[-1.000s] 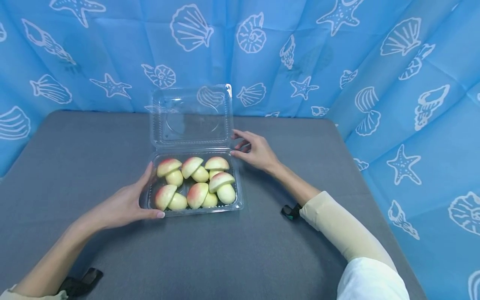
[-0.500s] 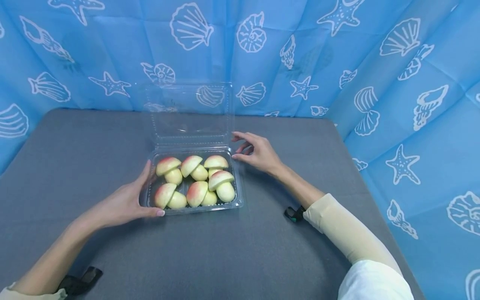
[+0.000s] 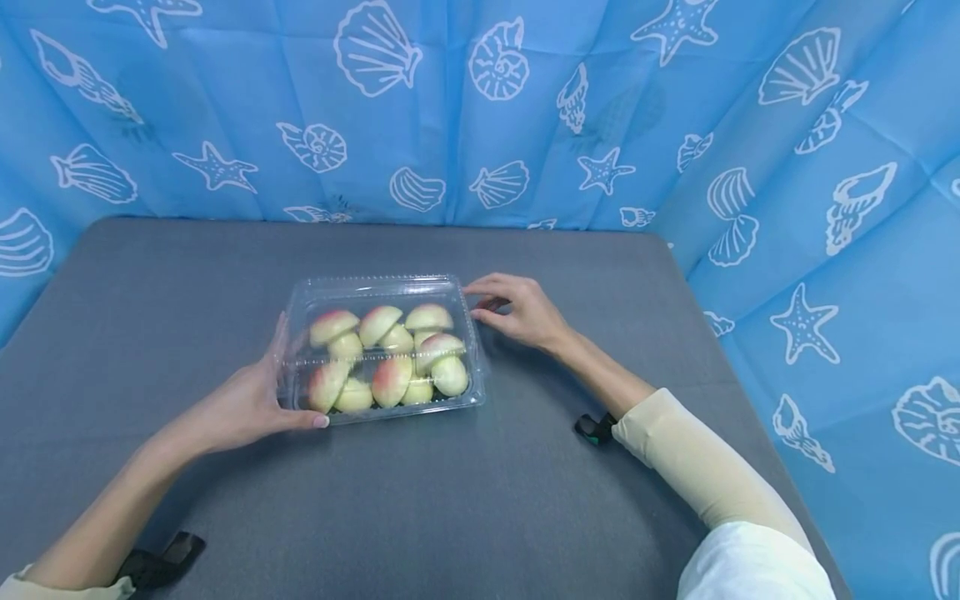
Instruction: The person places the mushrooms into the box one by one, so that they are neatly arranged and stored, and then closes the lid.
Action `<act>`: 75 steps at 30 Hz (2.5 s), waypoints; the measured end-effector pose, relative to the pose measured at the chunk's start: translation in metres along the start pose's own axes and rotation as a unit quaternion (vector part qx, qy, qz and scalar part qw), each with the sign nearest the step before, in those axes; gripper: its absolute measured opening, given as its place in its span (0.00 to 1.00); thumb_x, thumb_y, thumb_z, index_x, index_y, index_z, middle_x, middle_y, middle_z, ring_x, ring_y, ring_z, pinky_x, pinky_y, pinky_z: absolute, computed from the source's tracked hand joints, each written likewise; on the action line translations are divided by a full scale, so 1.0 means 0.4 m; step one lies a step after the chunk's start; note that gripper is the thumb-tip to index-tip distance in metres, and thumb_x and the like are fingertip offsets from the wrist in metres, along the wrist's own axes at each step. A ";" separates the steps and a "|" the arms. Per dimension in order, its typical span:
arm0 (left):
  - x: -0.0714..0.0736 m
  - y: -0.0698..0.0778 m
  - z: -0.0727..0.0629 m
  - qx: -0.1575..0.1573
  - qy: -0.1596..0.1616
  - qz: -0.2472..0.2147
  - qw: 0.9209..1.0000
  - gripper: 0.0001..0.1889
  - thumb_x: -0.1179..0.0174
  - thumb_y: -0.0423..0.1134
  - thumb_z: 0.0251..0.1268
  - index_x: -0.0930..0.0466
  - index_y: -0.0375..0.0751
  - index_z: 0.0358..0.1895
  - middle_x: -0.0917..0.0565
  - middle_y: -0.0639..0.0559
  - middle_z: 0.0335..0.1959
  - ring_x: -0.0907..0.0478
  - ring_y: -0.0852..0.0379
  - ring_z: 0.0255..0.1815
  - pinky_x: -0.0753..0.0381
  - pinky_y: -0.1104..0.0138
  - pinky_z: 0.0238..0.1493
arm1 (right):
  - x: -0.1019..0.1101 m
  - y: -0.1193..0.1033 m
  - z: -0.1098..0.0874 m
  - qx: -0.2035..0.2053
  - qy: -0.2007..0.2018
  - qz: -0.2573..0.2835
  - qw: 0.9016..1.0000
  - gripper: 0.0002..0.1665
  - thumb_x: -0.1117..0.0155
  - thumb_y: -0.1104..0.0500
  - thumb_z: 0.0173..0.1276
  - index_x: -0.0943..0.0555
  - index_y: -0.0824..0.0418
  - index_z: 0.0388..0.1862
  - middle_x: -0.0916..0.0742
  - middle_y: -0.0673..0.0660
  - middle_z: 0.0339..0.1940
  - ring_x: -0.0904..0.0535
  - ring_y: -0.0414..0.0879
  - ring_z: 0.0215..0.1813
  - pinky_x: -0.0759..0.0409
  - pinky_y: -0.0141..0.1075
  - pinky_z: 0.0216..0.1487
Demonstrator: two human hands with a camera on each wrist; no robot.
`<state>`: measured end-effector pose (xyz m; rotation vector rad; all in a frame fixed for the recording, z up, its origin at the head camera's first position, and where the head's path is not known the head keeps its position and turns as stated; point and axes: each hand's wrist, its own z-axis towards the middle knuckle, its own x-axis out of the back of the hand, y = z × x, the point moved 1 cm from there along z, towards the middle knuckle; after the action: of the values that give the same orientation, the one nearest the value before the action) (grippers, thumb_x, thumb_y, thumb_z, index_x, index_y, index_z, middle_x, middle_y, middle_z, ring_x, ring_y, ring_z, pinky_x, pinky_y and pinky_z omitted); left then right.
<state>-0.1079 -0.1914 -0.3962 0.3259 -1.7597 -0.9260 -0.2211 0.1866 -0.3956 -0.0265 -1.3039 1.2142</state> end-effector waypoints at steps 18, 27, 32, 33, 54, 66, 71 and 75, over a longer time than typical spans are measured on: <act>0.001 0.002 -0.012 0.030 0.035 -0.010 0.999 0.78 0.23 0.61 0.43 0.93 0.58 0.72 0.53 0.27 0.77 0.34 0.24 0.65 0.34 0.33 0.60 | -0.001 0.001 -0.002 -0.007 -0.022 -0.018 1.000 0.21 0.31 0.66 0.65 0.17 0.63 0.58 0.14 0.59 0.53 0.13 0.46 0.43 0.15 0.36 0.46; 0.006 -0.010 -0.032 0.005 -0.009 0.016 1.000 0.78 0.21 0.61 0.40 0.85 0.54 0.77 0.55 0.22 0.76 0.45 0.21 0.70 0.35 0.32 0.60 | 0.001 -0.005 -0.012 -0.025 -0.055 -0.046 0.997 0.20 0.39 0.59 0.73 0.19 0.58 0.63 0.15 0.56 0.57 0.15 0.44 0.47 0.17 0.39 0.51; 0.008 -0.010 -0.041 0.002 -0.033 -0.001 0.999 0.75 0.22 0.58 0.44 0.84 0.54 0.77 0.56 0.25 0.78 0.45 0.23 0.72 0.34 0.35 0.62 | 0.005 -0.013 -0.019 -0.040 -0.078 -0.046 0.995 0.24 0.41 0.53 0.75 0.23 0.56 0.68 0.17 0.56 0.62 0.15 0.44 0.48 0.18 0.44 0.53; 0.008 -0.009 -0.041 0.001 -0.033 -0.002 0.999 0.74 0.23 0.58 0.46 0.84 0.54 0.77 0.56 0.25 0.77 0.43 0.24 0.71 0.33 0.35 0.62 | 0.006 -0.016 -0.020 -0.042 -0.084 -0.042 0.995 0.25 0.41 0.53 0.75 0.24 0.56 0.69 0.18 0.56 0.63 0.15 0.45 0.49 0.18 0.44 0.53; 0.003 0.015 -0.041 0.022 0.002 0.023 0.999 0.68 0.29 0.62 0.53 0.77 0.43 0.79 0.43 0.18 0.71 0.27 0.27 0.61 0.26 0.38 0.56 | 0.003 -0.110 -0.088 -0.144 -0.156 0.033 0.977 0.41 0.38 0.53 0.73 0.43 0.51 0.81 0.21 0.57 0.64 0.17 0.41 0.50 0.18 0.39 0.52; -0.003 0.024 -0.048 0.041 0.011 0.040 0.998 0.68 0.30 0.65 0.52 0.74 0.43 0.80 0.30 0.20 0.64 0.23 0.31 0.58 0.24 0.40 0.55 | -0.014 -0.153 -0.134 -0.204 -0.213 0.225 0.929 0.60 0.33 0.64 0.67 0.63 0.49 0.83 0.15 0.60 0.41 0.15 0.57 0.42 0.16 0.48 0.46; -0.007 0.023 -0.048 0.056 0.002 0.069 0.996 0.68 0.33 0.70 0.51 0.74 0.44 0.80 0.25 0.23 0.60 0.20 0.35 0.54 0.22 0.40 0.51 | -0.030 -0.162 -0.141 -0.232 -0.213 0.319 0.894 0.63 0.36 0.68 0.69 0.70 0.45 0.82 0.15 0.66 0.36 0.16 0.64 0.39 0.15 0.52 0.44; -0.003 0.022 -0.052 0.053 0.003 0.076 0.996 0.66 0.34 0.70 0.52 0.71 0.46 0.81 0.23 0.27 0.58 0.17 0.40 0.49 0.20 0.44 0.47 | -0.038 -0.166 -0.145 -0.239 -0.200 0.344 0.886 0.62 0.39 0.70 0.70 0.71 0.45 0.82 0.15 0.66 0.35 0.16 0.63 0.39 0.15 0.51 0.43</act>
<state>-0.0869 -0.1938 -0.3881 0.2593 -1.8056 -0.7249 -0.1323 0.1811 -0.3858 -0.6792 -2.0412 1.4963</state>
